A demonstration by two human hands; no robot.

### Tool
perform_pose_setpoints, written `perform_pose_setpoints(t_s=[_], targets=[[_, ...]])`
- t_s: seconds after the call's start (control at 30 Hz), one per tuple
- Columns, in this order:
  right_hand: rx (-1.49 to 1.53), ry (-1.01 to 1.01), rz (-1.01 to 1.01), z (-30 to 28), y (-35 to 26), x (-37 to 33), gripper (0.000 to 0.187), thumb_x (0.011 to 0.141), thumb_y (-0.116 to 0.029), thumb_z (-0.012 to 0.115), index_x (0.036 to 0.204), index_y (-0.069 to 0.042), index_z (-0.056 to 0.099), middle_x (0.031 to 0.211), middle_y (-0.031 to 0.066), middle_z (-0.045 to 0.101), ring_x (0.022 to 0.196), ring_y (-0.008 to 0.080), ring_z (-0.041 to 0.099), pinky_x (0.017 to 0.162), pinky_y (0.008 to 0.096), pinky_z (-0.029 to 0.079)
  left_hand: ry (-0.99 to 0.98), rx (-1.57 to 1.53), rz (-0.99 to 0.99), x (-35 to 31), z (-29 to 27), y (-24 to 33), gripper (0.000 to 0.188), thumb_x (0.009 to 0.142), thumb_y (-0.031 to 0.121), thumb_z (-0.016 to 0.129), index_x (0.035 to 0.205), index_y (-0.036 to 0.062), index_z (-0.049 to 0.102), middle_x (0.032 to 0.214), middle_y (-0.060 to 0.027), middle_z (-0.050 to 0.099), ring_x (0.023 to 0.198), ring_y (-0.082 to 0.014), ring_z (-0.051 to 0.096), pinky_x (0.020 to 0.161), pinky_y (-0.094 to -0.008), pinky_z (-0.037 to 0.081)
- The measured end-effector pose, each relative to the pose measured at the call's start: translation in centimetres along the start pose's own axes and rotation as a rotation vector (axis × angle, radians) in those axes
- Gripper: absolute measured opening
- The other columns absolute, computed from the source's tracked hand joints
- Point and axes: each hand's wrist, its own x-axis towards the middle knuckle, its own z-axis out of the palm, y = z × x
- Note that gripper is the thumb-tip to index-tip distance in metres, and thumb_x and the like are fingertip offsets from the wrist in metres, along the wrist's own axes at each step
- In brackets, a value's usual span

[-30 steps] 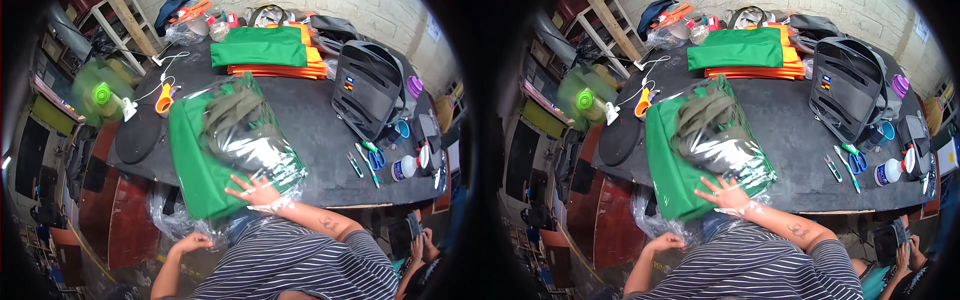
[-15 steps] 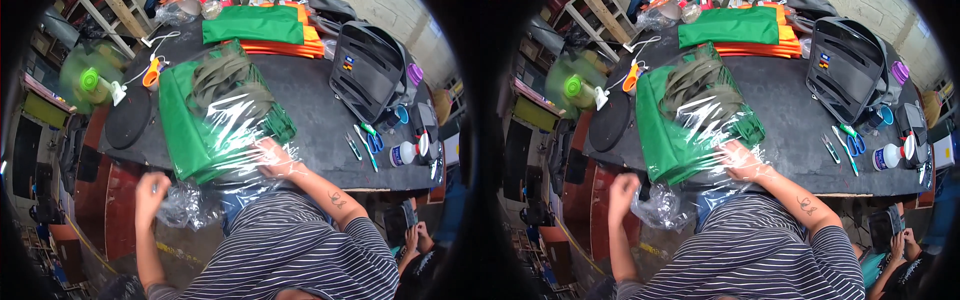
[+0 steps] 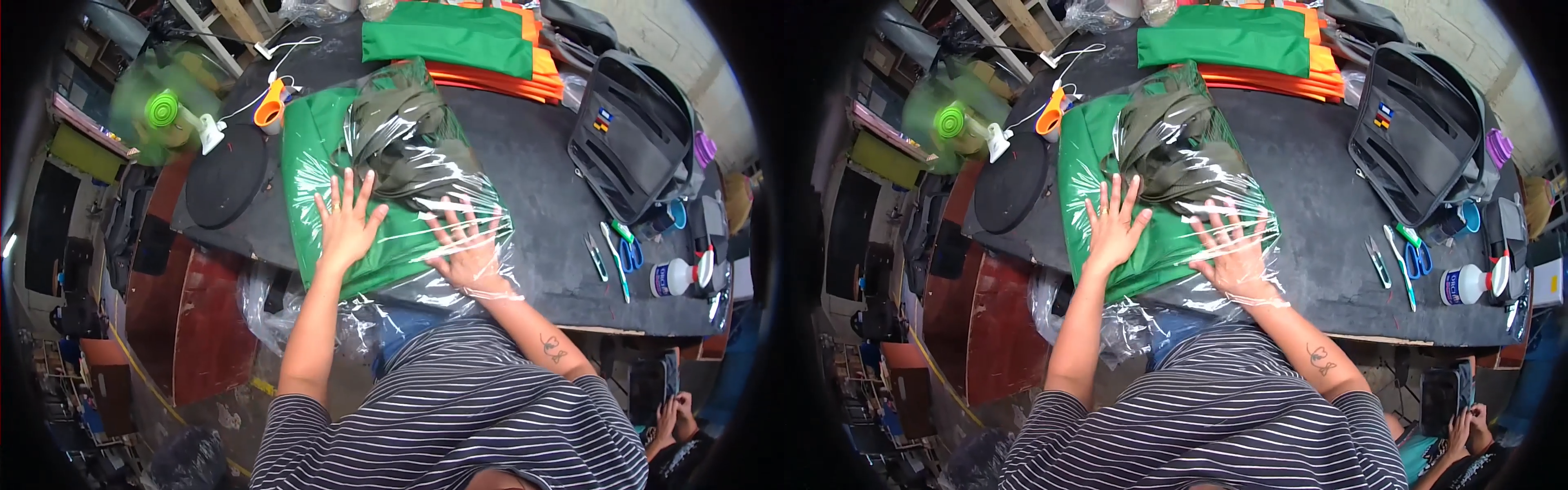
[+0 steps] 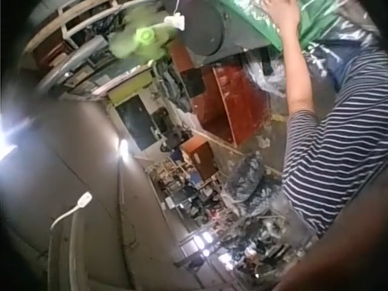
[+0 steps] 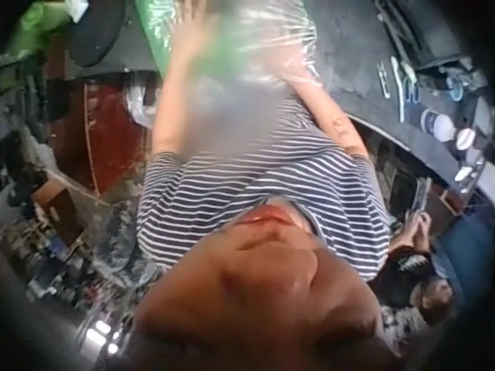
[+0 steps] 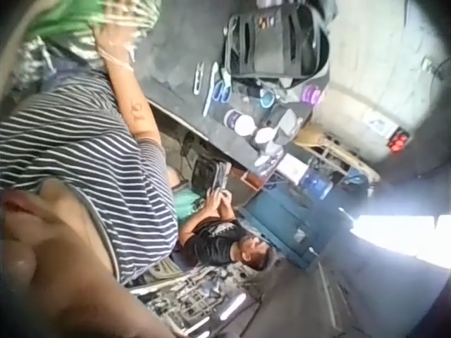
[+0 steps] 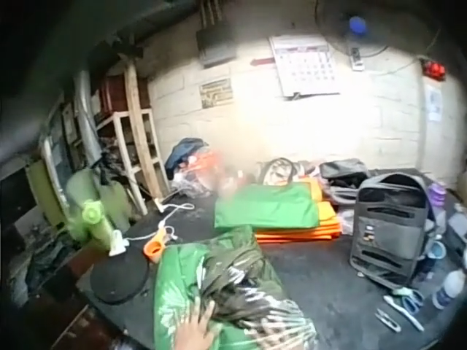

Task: Folding a green tote bag and placing it into a clear plastic packaging bag.

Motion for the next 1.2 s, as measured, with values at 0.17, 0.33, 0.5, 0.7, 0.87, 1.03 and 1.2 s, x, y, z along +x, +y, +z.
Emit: perform_pose_setpoints(t_s=[0.17, 0.33, 0.5, 0.7, 0.87, 1.03, 1.2], targets=[[0.045, -0.044, 0.091, 0.1, -0.8, -0.2, 0.069, 0.083, -0.059, 0.047, 0.143, -0.028, 0.032, 0.154, 0.0127, 0.014, 0.141, 0.0383, 0.006, 0.099, 0.074, -0.002, -0.041, -0.045, 0.008, -0.2, -1.9, 1.2, 0.063, 0.093, 0.054, 0.038, 0.147, 0.0283, 0.02, 0.152, -0.0176, 0.015, 0.14, -0.0412, 0.011, 0.108, -0.0616, 0.005], [0.062, 0.006, 0.08, 1.0, 0.1, 0.5, 0.069, 0.083, -0.06, 0.047, 0.142, -0.028, 0.035, 0.152, 0.0137, 0.02, 0.141, 0.0388, 0.011, 0.099, 0.074, -0.004, -0.106, -0.145, 0.018, -1.3, -4.4, 3.1, 0.064, 0.092, 0.051, 0.043, 0.146, 0.023, 0.025, 0.151, -0.022, 0.017, 0.14, -0.0402, 0.013, 0.109, -0.0604, 0.006], [0.09, -0.095, 0.012, -1.6, -0.3, -1.6, 0.071, 0.081, -0.047, 0.058, 0.142, -0.02, 0.035, 0.15, 0.0132, 0.022, 0.14, 0.037, 0.014, 0.104, 0.0681, 0.004, -0.074, 0.115, 0.246, -3.1, -1.2, 4.0, 0.069, 0.089, 0.058, 0.04, 0.147, 0.0279, 0.02, 0.151, -0.0264, 0.006, 0.139, -0.0427, 0.01, 0.106, -0.0661, 0.007], [0.19, -0.199, 0.085, -6.1, 1.9, -11.9, 0.07, 0.08, -0.042, 0.061, 0.139, -0.011, 0.039, 0.144, 0.0173, 0.032, 0.135, 0.0425, 0.023, 0.11, 0.0532, 0.018, -0.029, 0.09, 0.262, -2.8, -0.4, 3.6, 0.069, 0.089, 0.058, 0.04, 0.148, 0.0263, 0.019, 0.151, -0.0275, 0.005, 0.139, -0.0434, 0.012, 0.105, -0.0657, 0.007], [0.351, -0.35, -0.077, -9.1, 4.6, -17.7, 0.055, 0.084, -0.024, 0.061, 0.131, -0.001, 0.045, 0.133, 0.0176, 0.045, 0.128, 0.032, 0.039, 0.11, 0.0482, 0.025, -0.057, 0.076, 0.251, -2.8, -1.4, 3.5, 0.069, 0.089, 0.054, 0.045, 0.147, 0.027, 0.021, 0.151, -0.0261, 0.004, 0.139, -0.043, 0.01, 0.106, -0.0645, 0.007], [0.27, 0.019, -0.2, -11.6, 10.1, -16.8, 0.047, 0.068, -0.003, 0.062, 0.115, -0.001, 0.056, 0.118, 0.0187, 0.054, 0.106, 0.0351, 0.054, 0.095, 0.0494, 0.042, 0.509, -0.242, 0.257, -4.5, -7.5, 0.1, 0.051, 0.084, 0.014, 0.051, 0.135, 0.007, 0.045, 0.147, -0.0181, 0.03, 0.14, -0.0346, 0.016, 0.113, -0.0496, 0.007], [-0.067, 0.013, -0.281, -11.7, 13.4, -9.7, 0.053, 0.075, -0.003, 0.054, 0.128, -0.011, 0.053, 0.137, 0.012, 0.044, 0.13, 0.0305, 0.039, 0.107, 0.0498, 0.028, 0.515, 0.219, 0.019, -10.8, -6.8, -9.9, 0.071, 0.067, -0.006, 0.046, 0.137, 0.0053, 0.038, 0.146, -0.0238, 0.027, 0.137, -0.042, 0.02, 0.11, -0.059, 0.009]])
